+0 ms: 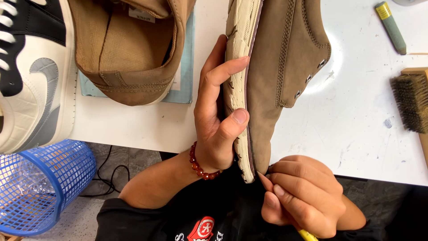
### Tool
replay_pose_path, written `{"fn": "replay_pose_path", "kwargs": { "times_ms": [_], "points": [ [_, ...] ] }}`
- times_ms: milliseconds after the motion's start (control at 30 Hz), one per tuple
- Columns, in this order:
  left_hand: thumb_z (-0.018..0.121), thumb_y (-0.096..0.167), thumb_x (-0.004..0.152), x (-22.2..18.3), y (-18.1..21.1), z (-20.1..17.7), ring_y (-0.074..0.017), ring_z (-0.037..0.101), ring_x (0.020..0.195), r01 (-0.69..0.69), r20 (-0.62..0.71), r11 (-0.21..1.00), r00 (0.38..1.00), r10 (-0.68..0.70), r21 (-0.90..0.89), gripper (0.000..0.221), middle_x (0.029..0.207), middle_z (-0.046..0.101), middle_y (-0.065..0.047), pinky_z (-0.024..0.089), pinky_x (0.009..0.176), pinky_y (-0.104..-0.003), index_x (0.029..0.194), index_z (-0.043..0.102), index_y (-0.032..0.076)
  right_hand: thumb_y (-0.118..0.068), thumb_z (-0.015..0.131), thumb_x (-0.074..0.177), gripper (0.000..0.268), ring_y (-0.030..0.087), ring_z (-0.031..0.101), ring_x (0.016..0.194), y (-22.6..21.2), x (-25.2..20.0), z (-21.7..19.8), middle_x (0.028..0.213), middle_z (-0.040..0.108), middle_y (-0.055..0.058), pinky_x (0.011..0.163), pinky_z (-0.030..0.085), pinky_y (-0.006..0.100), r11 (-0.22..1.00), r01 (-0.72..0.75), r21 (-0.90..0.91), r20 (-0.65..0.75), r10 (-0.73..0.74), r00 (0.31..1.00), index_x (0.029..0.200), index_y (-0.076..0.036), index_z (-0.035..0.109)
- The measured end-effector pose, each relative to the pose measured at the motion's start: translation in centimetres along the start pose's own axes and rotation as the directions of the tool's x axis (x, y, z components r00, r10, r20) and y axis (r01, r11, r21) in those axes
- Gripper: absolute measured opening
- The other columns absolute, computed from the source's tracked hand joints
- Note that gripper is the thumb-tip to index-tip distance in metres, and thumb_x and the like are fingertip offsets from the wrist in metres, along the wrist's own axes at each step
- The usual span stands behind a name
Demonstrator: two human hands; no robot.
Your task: The person holds a brown shoe and draws lines along its outsole edges, seams, and upper leather using a pencil by hand, turning the shoe to mark different sections.
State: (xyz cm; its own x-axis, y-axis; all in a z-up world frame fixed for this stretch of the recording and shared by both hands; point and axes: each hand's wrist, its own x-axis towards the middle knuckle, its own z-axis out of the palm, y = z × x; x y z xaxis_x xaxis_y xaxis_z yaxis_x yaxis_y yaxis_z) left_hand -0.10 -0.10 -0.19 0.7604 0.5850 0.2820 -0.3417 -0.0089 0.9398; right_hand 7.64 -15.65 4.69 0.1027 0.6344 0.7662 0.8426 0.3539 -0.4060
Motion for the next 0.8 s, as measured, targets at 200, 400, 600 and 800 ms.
{"fn": "replay_pose_path", "kwargs": {
  "times_ms": [200,400,600,800],
  "points": [
    [0.055,0.033,0.105,0.09,-0.04,0.21,-0.0239,0.034,0.152,-0.009,-0.012,1.0,1.0,0.009,-0.015,0.053,0.165,0.029,-0.019,0.027,0.131,-0.036,0.149,0.052,0.003,0.005,0.066,0.084,0.016,0.028,0.067,0.057,0.17,0.25,-0.21,0.067,0.062,0.013,0.051,0.059,0.04,0.992,-0.035,0.118,0.038,0.031,0.999,0.081,0.004,0.05],
    [0.055,0.033,0.105,-0.04,-0.13,0.18,-0.0229,0.034,0.152,-0.006,-0.008,1.0,1.0,0.006,-0.008,0.053,0.165,0.03,-0.018,0.026,0.131,-0.035,0.15,0.052,0.004,0.005,0.065,0.084,0.016,0.028,0.067,0.058,0.15,-0.12,-0.14,0.067,0.062,0.014,0.052,0.059,0.04,0.991,-0.049,0.125,0.005,0.049,0.999,0.081,0.003,0.05],
    [0.055,0.032,0.106,-0.22,-0.35,0.1,-0.0221,0.034,0.152,-0.016,-0.01,1.0,1.0,0.016,-0.015,0.054,0.165,0.03,-0.018,0.027,0.131,-0.035,0.151,0.051,0.004,0.004,0.065,0.084,0.016,0.029,0.068,0.059,-0.14,-0.47,-0.12,0.068,0.062,0.014,0.053,0.059,0.04,0.993,-0.078,0.094,0.0,0.078,0.997,0.081,0.003,0.049],
    [0.055,0.032,0.105,-0.14,-0.46,0.13,-0.0227,0.036,0.151,-0.033,-0.018,0.999,0.999,0.033,-0.003,0.053,0.165,0.031,-0.018,0.028,0.13,-0.035,0.15,0.051,0.005,0.005,0.064,0.084,0.015,0.028,0.067,0.059,-0.15,-0.45,-0.06,0.068,0.062,0.013,0.053,0.059,0.04,0.991,-0.059,0.118,0.013,0.058,0.998,0.082,0.003,0.05]
  ]
}}
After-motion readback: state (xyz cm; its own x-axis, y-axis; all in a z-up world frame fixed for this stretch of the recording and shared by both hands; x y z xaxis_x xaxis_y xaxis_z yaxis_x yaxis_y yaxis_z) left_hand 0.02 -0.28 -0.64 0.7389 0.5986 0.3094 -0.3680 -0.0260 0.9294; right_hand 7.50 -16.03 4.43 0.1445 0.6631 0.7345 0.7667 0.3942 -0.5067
